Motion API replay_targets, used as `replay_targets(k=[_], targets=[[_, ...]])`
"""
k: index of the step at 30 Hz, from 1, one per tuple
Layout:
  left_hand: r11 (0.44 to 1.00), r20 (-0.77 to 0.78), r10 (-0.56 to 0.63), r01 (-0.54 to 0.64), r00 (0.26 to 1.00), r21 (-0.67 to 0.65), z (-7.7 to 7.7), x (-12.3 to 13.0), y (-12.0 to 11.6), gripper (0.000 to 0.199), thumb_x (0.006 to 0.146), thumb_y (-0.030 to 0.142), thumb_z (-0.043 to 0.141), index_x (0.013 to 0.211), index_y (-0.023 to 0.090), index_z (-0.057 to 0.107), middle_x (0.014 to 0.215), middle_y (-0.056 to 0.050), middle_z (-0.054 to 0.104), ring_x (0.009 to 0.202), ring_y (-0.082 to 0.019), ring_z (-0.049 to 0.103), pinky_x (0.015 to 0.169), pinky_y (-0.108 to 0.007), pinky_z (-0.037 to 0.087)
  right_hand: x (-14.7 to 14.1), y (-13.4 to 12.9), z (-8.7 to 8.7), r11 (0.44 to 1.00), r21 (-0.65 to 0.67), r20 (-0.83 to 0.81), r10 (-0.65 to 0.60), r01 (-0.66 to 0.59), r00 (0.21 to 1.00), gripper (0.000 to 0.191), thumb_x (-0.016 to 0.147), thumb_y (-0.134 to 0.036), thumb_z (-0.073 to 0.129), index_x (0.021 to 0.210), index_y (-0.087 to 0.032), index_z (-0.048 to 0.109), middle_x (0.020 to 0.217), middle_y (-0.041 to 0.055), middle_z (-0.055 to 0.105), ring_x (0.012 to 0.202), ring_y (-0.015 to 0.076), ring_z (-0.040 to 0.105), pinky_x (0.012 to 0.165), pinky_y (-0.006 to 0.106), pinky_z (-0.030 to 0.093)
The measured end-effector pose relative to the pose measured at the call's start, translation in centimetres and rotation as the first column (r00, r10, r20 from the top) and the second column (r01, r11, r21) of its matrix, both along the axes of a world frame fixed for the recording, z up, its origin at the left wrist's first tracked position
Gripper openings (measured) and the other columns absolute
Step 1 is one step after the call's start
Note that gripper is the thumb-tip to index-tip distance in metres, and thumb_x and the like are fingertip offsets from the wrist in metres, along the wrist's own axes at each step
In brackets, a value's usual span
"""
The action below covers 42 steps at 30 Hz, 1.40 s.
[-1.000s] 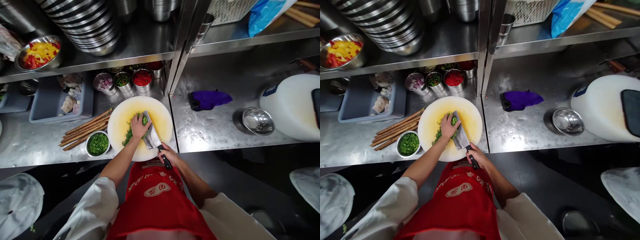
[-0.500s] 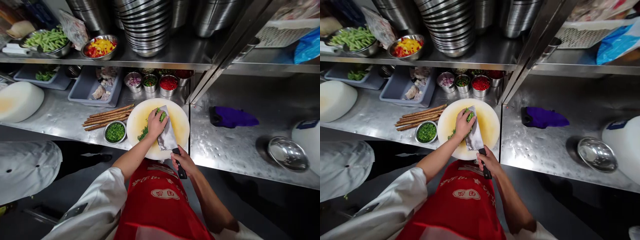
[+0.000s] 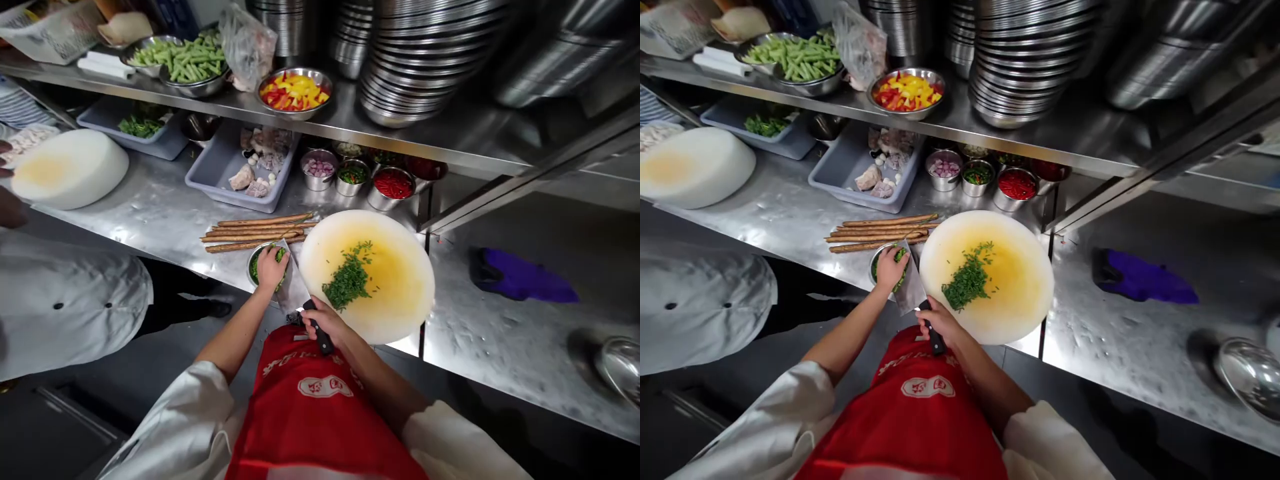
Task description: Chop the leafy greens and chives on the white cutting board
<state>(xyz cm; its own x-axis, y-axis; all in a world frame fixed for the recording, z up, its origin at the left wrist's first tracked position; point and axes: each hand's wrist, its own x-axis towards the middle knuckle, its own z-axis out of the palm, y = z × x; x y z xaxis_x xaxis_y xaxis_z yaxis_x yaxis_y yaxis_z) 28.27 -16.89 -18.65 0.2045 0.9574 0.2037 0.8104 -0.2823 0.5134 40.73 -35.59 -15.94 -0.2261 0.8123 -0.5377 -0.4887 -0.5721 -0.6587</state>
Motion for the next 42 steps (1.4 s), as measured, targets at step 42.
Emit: replay_targets(k=[42], targets=[[0.883,-0.246,-0.434,0.463,0.867,0.073,-3.2,-2.8,1.5,0.039,0.098,0.037,0.04,0.109,0.022,0.074,0.139,-0.014,0.056,0.137,-0.036,0.041,0.119,-0.057,0.025,7.2,-16.8,3.6,0.845,0.082,0.397,-0.514,0.528,0.761,0.037,0.077,-0.046,0.078,0.091,-0.021,0.056,0.063,-0.0043,0.058,0.041,0.0093,0.049,0.041,0.023,0.038]])
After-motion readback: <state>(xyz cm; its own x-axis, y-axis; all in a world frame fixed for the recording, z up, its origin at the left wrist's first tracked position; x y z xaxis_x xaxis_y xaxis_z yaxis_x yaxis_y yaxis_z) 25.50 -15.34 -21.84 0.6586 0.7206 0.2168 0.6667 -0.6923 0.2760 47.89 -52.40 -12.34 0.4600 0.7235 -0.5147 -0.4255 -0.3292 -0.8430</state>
